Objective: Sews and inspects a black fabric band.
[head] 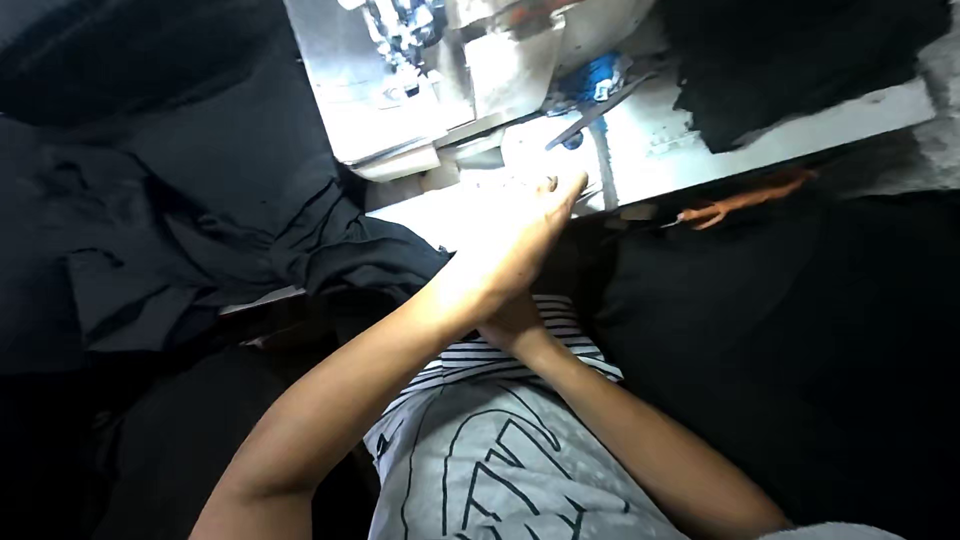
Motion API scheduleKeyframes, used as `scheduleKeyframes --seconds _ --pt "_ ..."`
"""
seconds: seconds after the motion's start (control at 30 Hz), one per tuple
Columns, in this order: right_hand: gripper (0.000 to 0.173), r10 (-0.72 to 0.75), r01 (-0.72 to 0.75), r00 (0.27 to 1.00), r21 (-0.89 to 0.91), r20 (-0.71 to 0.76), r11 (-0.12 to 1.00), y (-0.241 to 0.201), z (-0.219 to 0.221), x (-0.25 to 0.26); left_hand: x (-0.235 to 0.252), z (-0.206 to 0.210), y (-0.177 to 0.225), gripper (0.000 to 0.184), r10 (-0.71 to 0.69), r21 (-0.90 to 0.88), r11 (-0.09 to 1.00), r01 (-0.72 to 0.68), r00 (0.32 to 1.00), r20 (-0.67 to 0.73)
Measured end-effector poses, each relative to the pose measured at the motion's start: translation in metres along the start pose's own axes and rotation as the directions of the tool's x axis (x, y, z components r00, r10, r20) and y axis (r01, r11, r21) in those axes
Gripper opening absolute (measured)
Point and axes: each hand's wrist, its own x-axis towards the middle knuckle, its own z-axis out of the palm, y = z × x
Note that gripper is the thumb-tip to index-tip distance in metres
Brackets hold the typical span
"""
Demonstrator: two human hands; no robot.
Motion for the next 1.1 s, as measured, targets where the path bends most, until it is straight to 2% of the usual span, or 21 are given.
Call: scheduleKeyframes --seconds 0.07,0.1,0.2,0.27,0.3,0.37,0.47,0.6,0.67,0.8,0.9,1.0,1.1 --pt "0.015 -0.052 0.069 0.982 0.087 -0.183 0.994 0.008 0.006 0.007 -0.020 -0.028 -0.013 0.036 -0.021 -0.119 0.993 0.011 0.996 -0.090" --pt "0.015 -0.081 0.110 0.967 0.108 -0.240 0.988 0.010 0.005 0.010 -0.035 -0.044 -0.019 0.035 -0.035 -0.223 0.975 0.002 0.989 -0.145" --pt "0.018 -0.165 0.205 0.947 0.124 -0.275 0.971 0.008 -0.015 0.016 -0.093 -0.087 -0.028 0.028 -0.238 -0.512 0.847 0.140 0.962 -0.131" --pt "0.016 -0.211 0.261 0.941 0.171 -0.263 0.950 0.004 -0.029 0.019 -0.126 -0.091 -0.031 0.026 -0.353 -0.676 0.710 0.198 0.930 -0.098" --pt "0.014 -0.222 0.277 0.942 0.210 -0.252 0.938 0.001 -0.035 0.022 -0.138 -0.088 -0.033 0.024 -0.375 -0.700 0.688 0.191 0.920 -0.118" --pt "0.014 -0.186 0.249 0.957 0.302 -0.220 0.920 -0.005 -0.042 0.025 -0.148 -0.076 -0.040 0.029 -0.380 -0.670 0.722 0.174 0.909 -0.173" --pt "0.026 -0.162 0.224 0.970 0.403 -0.181 0.887 -0.011 -0.045 0.026 -0.149 -0.066 -0.050 0.042 -0.396 -0.574 0.793 0.201 0.887 -0.237" --pt "0.016 -0.203 0.260 0.961 0.375 -0.185 0.890 -0.021 -0.051 0.023 -0.152 -0.068 -0.045 0.032 -0.404 -0.566 0.811 0.147 0.840 -0.361" --pt "0.016 -0.223 0.282 0.954 0.343 -0.202 0.896 -0.025 -0.051 0.022 -0.152 -0.072 -0.045 0.027 -0.371 -0.513 0.848 0.134 0.841 -0.393" --pt "0.021 -0.236 0.304 0.939 0.286 -0.250 0.909 -0.034 -0.050 0.018 -0.151 -0.084 -0.041 0.026 -0.283 -0.377 0.916 0.135 0.884 -0.372" --pt "0.030 -0.256 0.340 0.919 0.276 -0.300 0.899 -0.040 -0.047 0.015 -0.150 -0.091 -0.039 0.028 -0.213 -0.212 0.966 0.146 0.917 -0.337" --pt "0.044 -0.242 0.329 0.921 0.278 -0.306 0.902 -0.042 -0.045 0.014 -0.147 -0.093 -0.039 0.030 -0.176 -0.053 0.984 0.168 0.940 -0.292" --pt "0.047 -0.242 0.325 0.924 0.275 -0.296 0.905 -0.044 -0.043 0.013 -0.139 -0.092 -0.041 0.032 -0.170 0.021 0.983 0.183 0.947 -0.271"
